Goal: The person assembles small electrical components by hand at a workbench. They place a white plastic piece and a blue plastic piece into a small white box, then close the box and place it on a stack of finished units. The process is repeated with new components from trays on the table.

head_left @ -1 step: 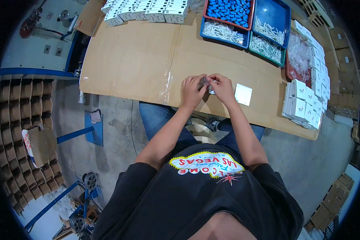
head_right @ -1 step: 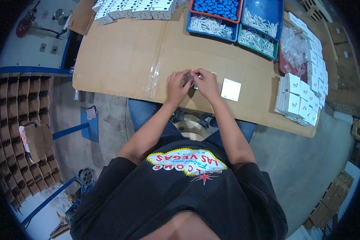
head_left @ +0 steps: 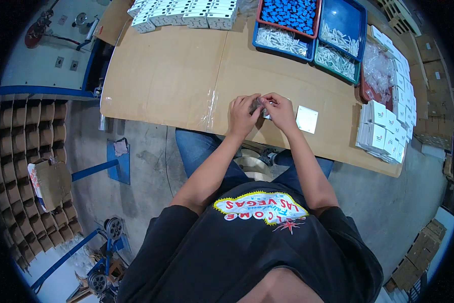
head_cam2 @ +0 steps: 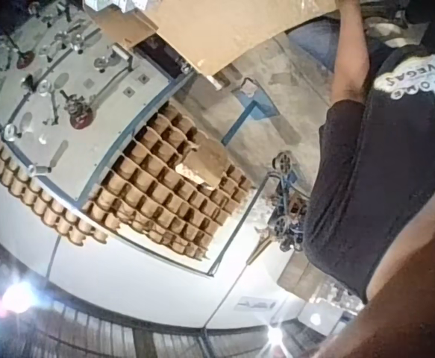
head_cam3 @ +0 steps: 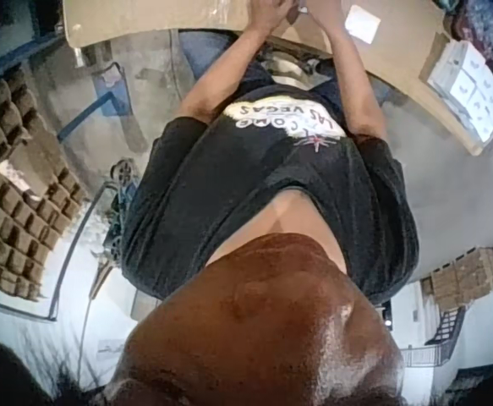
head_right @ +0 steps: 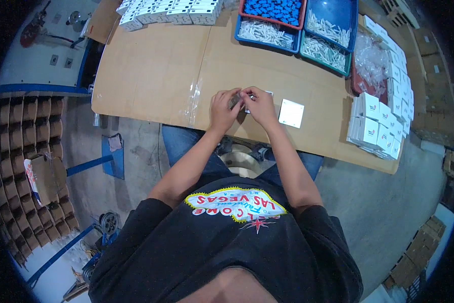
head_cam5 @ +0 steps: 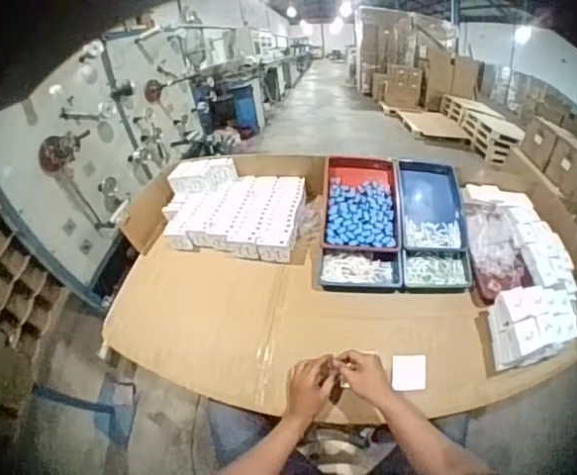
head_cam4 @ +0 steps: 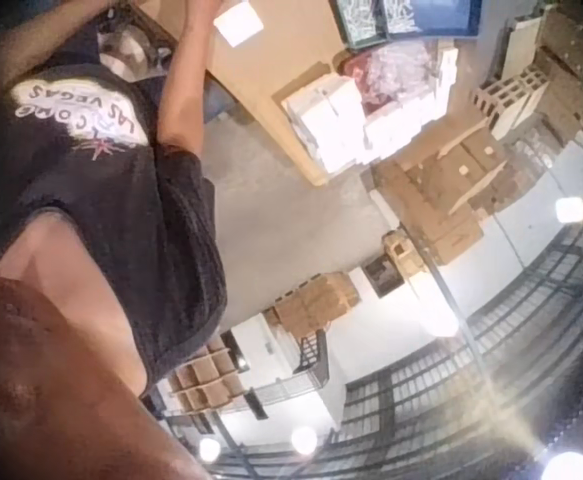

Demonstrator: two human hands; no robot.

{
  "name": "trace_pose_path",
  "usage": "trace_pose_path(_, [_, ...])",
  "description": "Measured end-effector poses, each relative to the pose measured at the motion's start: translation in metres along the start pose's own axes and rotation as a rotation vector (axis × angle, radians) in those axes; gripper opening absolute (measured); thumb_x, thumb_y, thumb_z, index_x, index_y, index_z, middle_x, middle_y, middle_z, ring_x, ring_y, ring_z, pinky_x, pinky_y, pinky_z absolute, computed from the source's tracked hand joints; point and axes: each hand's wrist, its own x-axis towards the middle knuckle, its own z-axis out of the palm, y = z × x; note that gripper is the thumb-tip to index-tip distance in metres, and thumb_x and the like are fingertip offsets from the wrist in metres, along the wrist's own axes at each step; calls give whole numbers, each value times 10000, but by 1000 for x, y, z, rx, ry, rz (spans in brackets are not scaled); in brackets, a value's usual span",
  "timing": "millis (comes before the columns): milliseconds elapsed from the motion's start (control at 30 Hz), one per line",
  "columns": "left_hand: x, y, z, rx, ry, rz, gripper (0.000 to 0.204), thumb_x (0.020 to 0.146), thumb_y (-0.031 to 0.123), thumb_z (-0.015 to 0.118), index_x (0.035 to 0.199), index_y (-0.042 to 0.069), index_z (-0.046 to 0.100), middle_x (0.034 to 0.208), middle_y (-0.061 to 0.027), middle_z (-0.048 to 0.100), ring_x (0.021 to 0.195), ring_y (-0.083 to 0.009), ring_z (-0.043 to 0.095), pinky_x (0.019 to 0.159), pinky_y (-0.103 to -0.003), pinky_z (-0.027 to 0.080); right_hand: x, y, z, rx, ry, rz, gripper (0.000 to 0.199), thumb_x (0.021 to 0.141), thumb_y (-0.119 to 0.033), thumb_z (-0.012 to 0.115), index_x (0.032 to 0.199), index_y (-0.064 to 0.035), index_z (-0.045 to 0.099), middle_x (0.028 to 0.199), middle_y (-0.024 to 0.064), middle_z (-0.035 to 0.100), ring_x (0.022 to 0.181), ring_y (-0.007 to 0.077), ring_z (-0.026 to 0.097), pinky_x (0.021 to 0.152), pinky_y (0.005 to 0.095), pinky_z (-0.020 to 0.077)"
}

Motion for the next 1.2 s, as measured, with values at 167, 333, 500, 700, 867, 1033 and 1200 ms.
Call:
trace_pose_path(167, [1, -1, 0, -10, 6, -18, 406, 829, 191, 787, 1211, 93, 692, 1085, -86, 702, 1043, -273, 635, 941, -410, 453, -2, -5, -2, 55, 24, -38, 191, 981, -150, 683, 1044, 28, 710, 823, 67, 728, 700, 89, 651, 625, 251, 515])
trace_pose_path(333, [3, 6, 1, -55, 35, -137, 378, 873, 230, 780, 1201, 70, 682, 1084, -121, 693, 1029, -311, 636, 928, -423, 466, 7, -11, -27, 62, 161, -69, 165, 982, -128, 679, 1020, 30, 705, 856, 68, 737, 721, 77, 645, 637, 247, 515])
trace_pose_path(500, [1, 3, 1, 10, 5, 50, 401, 898, 235, 757, 1232, 45, 641, 1081, -131, 681, 1018, -331, 631, 913, -448, 470, 62, 10, -107, -5, 332, -112, 124, 976, -104, 665, 1008, 9, 704, 888, 59, 746, 759, 86, 663, 657, 247, 528])
trace_pose_path(700, [-4, -10, 15, -165, 100, -181, 442, 896, 250, 776, 1258, 41, 630, 1115, -134, 684, 1051, -316, 634, 951, -436, 468, 142, 28, -245, -438, 780, -205, 197, 926, -229, 694, 998, -50, 736, 944, 137, 759, 850, 267, 731, 765, 384, 558])
trace_pose_path(867, [-1, -3, 10, -86, 38, -157, 457, 893, 276, 779, 1267, 49, 646, 1079, -141, 681, 1037, -313, 625, 932, -431, 473, 171, 2, -301, -683, 948, -104, 210, 932, -258, 671, 1034, -91, 747, 999, 164, 757, 952, 363, 720, 820, 447, 554])
trace_pose_path(1033, [1, -3, 8, -10, 22, -118, 425, 892, 279, 773, 1236, 51, 668, 1047, -138, 674, 1004, -313, 618, 919, -432, 473, 197, -1, -320, -922, 901, -72, 232, 894, -170, 644, 1094, -143, 758, 1059, 148, 723, 1015, 380, 685, 882, 506, 549])
trace_pose_path(1200, [2, -3, 6, 31, 14, -116, 425, 893, 280, 769, 1236, 51, 668, 1042, -136, 673, 1008, -305, 616, 916, -430, 472, 210, 5, -321, -966, 844, -54, 212, 896, -221, 675, 1074, -155, 770, 1067, 145, 724, 1013, 384, 687, 879, 507, 550])
